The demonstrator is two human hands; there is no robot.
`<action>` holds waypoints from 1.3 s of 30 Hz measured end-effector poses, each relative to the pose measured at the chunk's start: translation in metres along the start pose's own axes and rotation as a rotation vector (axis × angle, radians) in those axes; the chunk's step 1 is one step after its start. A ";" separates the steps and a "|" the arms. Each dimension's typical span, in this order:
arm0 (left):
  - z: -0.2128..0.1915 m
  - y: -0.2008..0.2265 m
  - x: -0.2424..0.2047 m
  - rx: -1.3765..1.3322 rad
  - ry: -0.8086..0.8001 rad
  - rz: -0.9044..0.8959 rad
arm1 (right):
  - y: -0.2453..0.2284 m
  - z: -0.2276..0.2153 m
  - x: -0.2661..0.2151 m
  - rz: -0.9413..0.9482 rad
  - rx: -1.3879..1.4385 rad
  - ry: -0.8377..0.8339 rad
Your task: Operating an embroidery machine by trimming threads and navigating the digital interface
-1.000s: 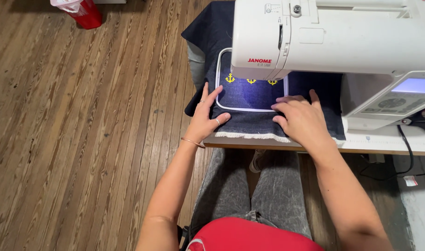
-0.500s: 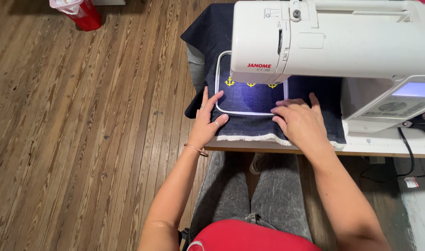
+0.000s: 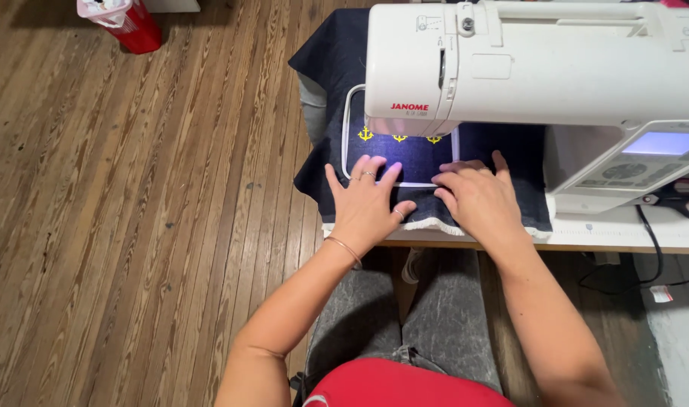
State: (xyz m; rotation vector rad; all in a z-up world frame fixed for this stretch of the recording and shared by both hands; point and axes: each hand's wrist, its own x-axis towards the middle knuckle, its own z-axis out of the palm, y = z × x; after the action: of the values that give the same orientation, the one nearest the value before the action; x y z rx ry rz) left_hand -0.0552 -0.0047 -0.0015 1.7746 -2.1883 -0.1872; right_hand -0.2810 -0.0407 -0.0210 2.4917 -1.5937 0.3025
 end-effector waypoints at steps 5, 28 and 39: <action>-0.008 0.003 0.000 0.084 -0.015 -0.094 | 0.001 0.000 0.000 -0.013 0.039 0.000; 0.012 -0.006 -0.010 0.090 0.022 -0.075 | -0.007 -0.019 0.002 0.047 0.066 -0.140; 0.011 -0.006 -0.009 0.076 0.040 -0.069 | -0.008 -0.021 0.002 0.048 0.074 -0.152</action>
State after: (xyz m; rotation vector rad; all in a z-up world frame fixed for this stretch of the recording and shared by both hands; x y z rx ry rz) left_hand -0.0518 0.0017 -0.0146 1.8794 -2.1353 -0.0847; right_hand -0.2746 -0.0342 0.0000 2.5905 -1.7323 0.1857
